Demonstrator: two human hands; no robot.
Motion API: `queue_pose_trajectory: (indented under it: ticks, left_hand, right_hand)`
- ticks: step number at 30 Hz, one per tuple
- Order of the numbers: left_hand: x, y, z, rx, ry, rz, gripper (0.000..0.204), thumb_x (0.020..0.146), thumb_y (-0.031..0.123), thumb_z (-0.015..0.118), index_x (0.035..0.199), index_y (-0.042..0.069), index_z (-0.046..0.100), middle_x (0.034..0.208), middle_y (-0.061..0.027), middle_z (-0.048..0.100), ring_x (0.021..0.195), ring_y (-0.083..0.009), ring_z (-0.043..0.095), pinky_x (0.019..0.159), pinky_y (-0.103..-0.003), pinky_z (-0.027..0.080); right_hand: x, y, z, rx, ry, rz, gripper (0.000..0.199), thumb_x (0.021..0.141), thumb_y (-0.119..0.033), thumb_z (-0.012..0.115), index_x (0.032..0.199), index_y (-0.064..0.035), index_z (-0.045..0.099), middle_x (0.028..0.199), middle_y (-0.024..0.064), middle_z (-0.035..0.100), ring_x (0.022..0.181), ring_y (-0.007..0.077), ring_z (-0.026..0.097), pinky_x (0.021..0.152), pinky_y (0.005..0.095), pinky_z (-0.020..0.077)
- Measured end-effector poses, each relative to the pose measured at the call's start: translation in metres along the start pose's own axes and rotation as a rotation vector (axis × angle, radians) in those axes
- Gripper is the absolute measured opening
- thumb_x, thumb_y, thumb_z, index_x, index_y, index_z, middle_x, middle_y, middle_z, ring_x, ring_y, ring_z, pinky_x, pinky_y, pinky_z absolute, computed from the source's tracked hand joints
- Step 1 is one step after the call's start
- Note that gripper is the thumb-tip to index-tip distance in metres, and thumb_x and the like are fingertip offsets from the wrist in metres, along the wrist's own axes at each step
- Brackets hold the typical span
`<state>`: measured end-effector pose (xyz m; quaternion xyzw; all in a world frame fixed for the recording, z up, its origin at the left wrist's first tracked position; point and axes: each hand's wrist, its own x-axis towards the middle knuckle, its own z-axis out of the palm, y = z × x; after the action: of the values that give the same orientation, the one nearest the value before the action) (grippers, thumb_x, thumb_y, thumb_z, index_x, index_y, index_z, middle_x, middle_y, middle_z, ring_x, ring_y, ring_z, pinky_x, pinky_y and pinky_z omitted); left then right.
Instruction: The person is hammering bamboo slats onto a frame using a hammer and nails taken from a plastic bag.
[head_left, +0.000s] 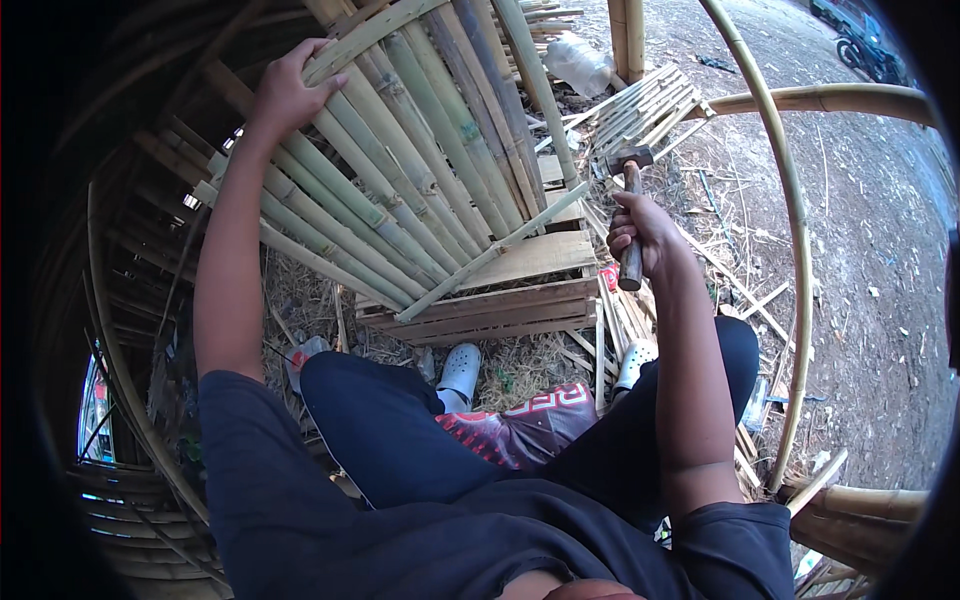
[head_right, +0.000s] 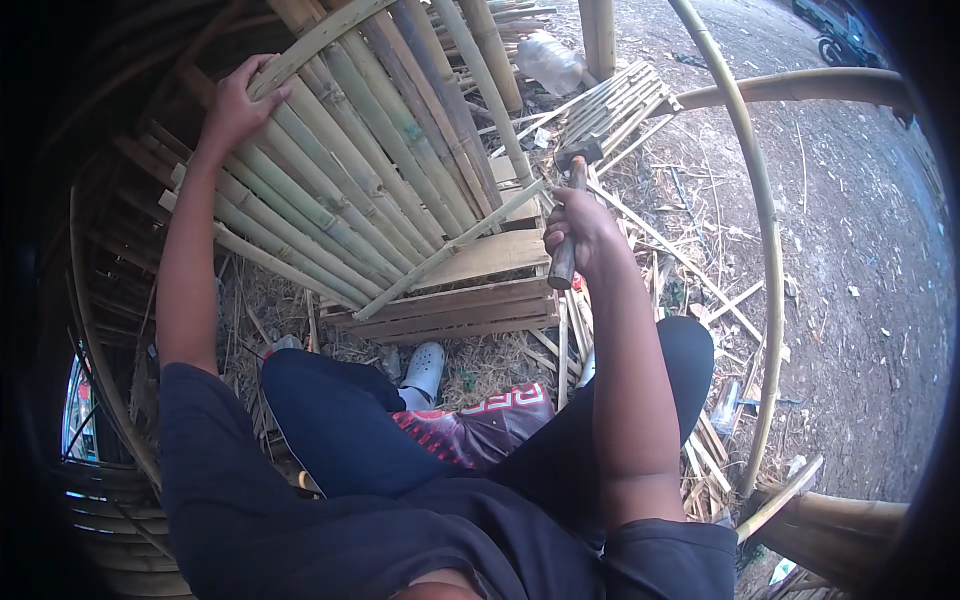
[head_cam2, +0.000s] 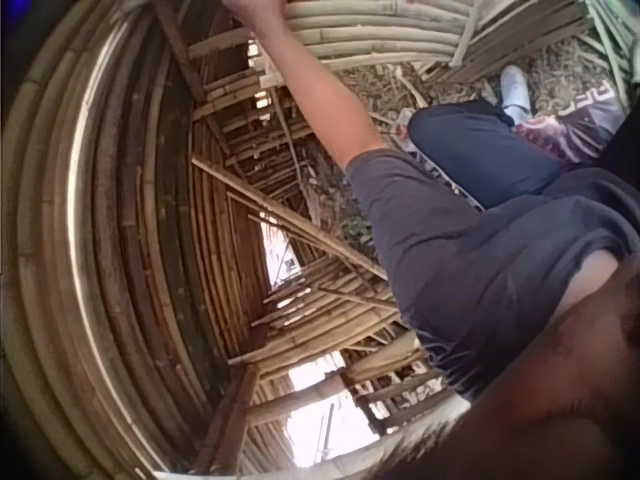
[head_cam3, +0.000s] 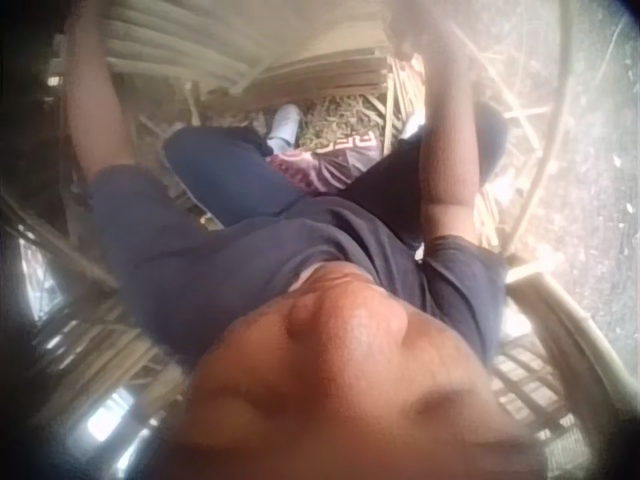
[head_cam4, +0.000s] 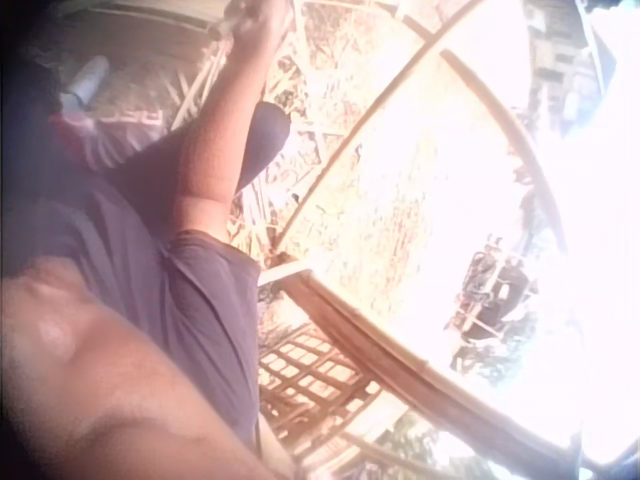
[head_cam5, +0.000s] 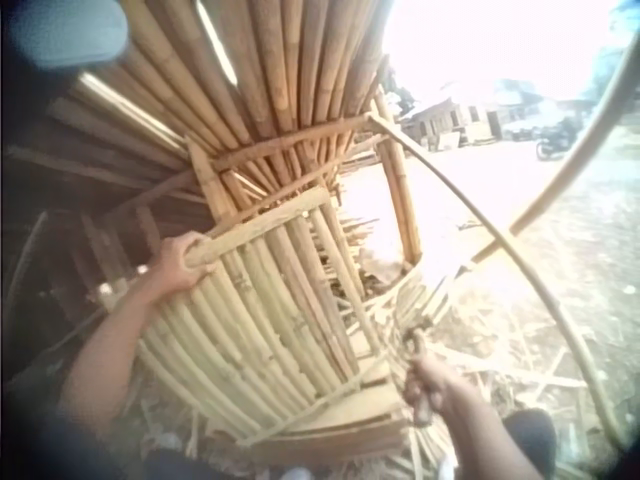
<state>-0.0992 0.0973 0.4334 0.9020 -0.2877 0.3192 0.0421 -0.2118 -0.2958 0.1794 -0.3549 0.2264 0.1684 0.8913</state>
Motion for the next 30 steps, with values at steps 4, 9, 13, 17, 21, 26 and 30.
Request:
queue_pose_trajectory:
  ticks: [4, 9, 13, 17, 21, 26, 30]
  left_hand:
    - [-0.015, 0.000, -0.010, -0.044, 0.025, -0.056, 0.048, 0.083, 0.028, 0.079, 0.123, 0.006, 0.063, 0.110, -0.0141, 0.072, 0.103, -0.0258, 0.069, 0.091, -0.036, 0.052]
    - [-0.027, -0.002, -0.019, -0.061, 0.038, -0.093, 0.047, 0.083, 0.029, 0.078, 0.123, 0.009, 0.063, 0.111, -0.0144, 0.071, 0.103, -0.0297, 0.069, 0.090, -0.037, 0.052]
    - [-0.028, 0.014, -0.018, 0.031, 0.012, -0.193, 0.049, 0.085, 0.033, 0.076, 0.127, 0.012, 0.061, 0.114, -0.0134, 0.071, 0.106, -0.0300, 0.068, 0.091, -0.038, 0.052]
    - [-0.027, 0.030, -0.019, 0.187, 0.029, -0.215, 0.049, 0.085, 0.035, 0.074, 0.127, 0.014, 0.060, 0.109, -0.0159, 0.072, 0.105, -0.0353, 0.068, 0.090, -0.044, 0.053]
    - [-0.024, 0.036, -0.021, 0.100, 0.015, -0.212, 0.049, 0.085, 0.035, 0.074, 0.127, 0.014, 0.060, 0.107, -0.0164, 0.072, 0.104, -0.0359, 0.068, 0.089, -0.044, 0.054]
    - [-0.030, 0.057, -0.026, 0.120, 0.055, -0.209, 0.050, 0.083, 0.036, 0.076, 0.125, 0.014, 0.061, 0.104, -0.0161, 0.072, 0.101, -0.0357, 0.069, 0.088, -0.045, 0.054]
    - [-0.028, 0.074, -0.034, 0.130, 0.041, -0.229, 0.049, 0.084, 0.038, 0.076, 0.124, 0.014, 0.061, 0.106, -0.0162, 0.072, 0.100, -0.0356, 0.069, 0.085, -0.044, 0.054]
  right_hand:
    - [0.000, -0.003, -0.002, -0.006, 0.002, -0.018, 0.017, 0.102, -0.018, 0.048, 0.093, -0.0110, 0.036, 0.064, -0.0053, 0.035, 0.046, 0.0036, 0.033, 0.036, 0.0194, 0.0328]
    - [0.003, -0.004, 0.002, -0.012, 0.025, -0.040, 0.034, 0.101, -0.025, 0.052, 0.073, -0.0168, 0.034, 0.055, -0.0083, 0.032, 0.042, 0.0021, 0.032, 0.032, 0.0183, 0.0305]
    - [0.000, -0.004, 0.002, -0.047, 0.001, -0.052, 0.024, 0.101, -0.024, 0.052, 0.088, -0.0121, 0.037, 0.064, -0.0041, 0.036, 0.046, 0.0051, 0.034, 0.036, 0.0204, 0.0320]
    - [-0.005, -0.002, 0.016, -0.050, -0.072, -0.083, 0.031, 0.102, -0.033, 0.052, 0.083, -0.0139, 0.037, 0.060, -0.0062, 0.033, 0.045, 0.0047, 0.031, 0.036, 0.0203, 0.0288]
    - [-0.004, -0.004, 0.026, -0.045, -0.158, -0.164, 0.037, 0.103, -0.042, 0.050, 0.080, -0.0162, 0.036, 0.058, -0.0081, 0.029, 0.045, 0.0039, 0.029, 0.037, 0.0208, 0.0255]
    - [-0.020, -0.017, 0.049, -0.033, -0.256, -0.331, 0.054, 0.100, -0.064, 0.040, 0.077, -0.0156, 0.037, 0.055, -0.0088, 0.025, 0.042, 0.0047, 0.025, 0.037, 0.0216, 0.0238]
    - [-0.037, -0.040, 0.067, 0.043, -0.256, -0.594, 0.059, 0.099, -0.069, 0.036, 0.079, -0.0135, 0.037, 0.055, -0.0075, 0.026, 0.042, 0.0065, 0.025, 0.039, 0.0229, 0.0236]
